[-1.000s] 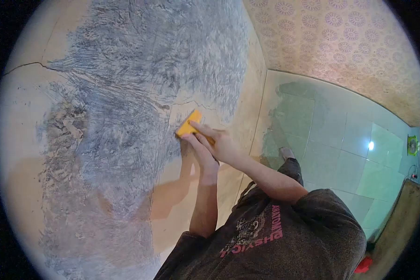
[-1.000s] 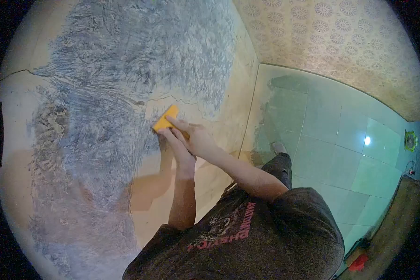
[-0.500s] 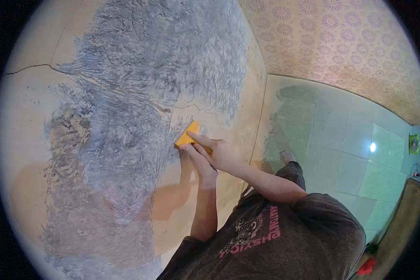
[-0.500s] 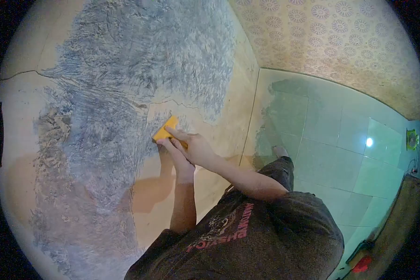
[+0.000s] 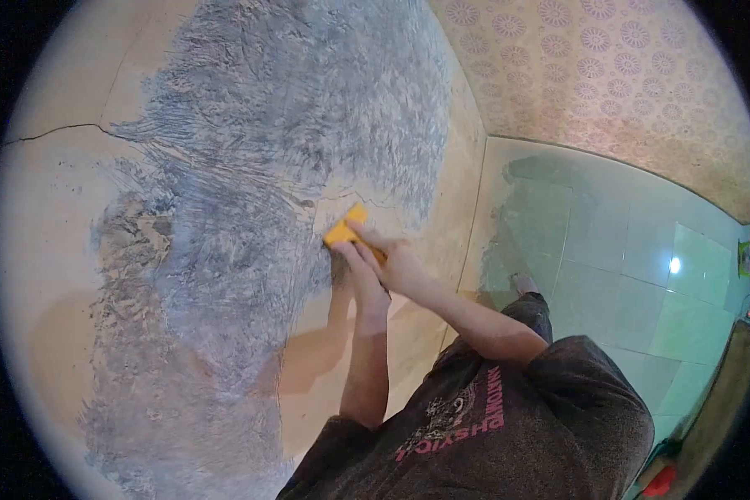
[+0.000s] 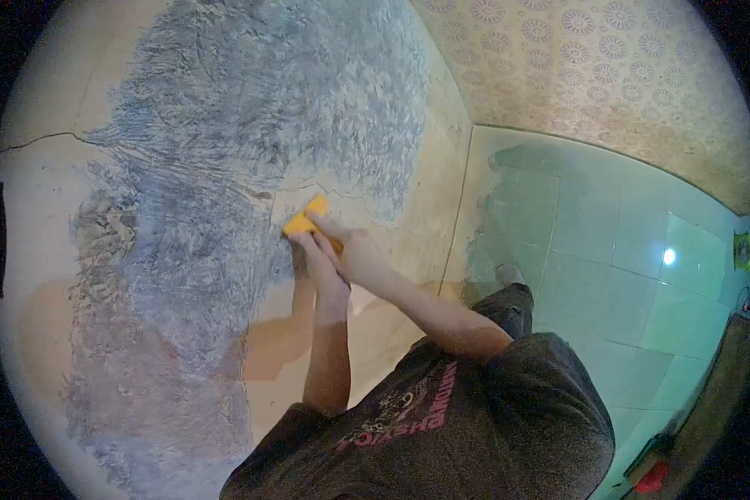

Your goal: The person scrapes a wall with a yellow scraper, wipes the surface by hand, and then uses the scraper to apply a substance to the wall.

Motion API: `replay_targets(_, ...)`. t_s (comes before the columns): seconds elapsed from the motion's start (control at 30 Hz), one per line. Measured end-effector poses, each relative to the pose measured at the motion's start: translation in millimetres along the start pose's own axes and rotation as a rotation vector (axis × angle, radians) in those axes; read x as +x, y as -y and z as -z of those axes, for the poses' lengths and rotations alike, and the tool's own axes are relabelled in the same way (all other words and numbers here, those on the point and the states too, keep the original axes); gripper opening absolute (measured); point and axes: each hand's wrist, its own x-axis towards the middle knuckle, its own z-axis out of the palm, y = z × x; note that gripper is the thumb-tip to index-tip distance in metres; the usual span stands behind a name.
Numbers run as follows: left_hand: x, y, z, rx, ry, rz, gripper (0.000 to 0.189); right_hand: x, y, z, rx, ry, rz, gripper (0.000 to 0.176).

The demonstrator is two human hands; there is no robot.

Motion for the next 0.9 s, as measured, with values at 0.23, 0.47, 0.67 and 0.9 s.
replay_targets(0.23,0,24,26,-0.032,0.025,-0.045,0.075,-13,-1,2,-0.03,0.068,0.027,0.044)
replay_targets(0.47,-10,9,16,-0.072,-0.08,0.031,0.078,-15,-1,-7,-0.066,0.055,0.048,0.045)
replay_targets(0.67,-11,2,15,-0.059,-0.024,0.034,0.078,-14,18,2,-0.028,0.061,0.014,0.045)
replay_targets(0.9,-10,-14,27,-0.07,0.035,0.057,0.076,-17,29,-12,-0.104,0.004,0.078,0.045)
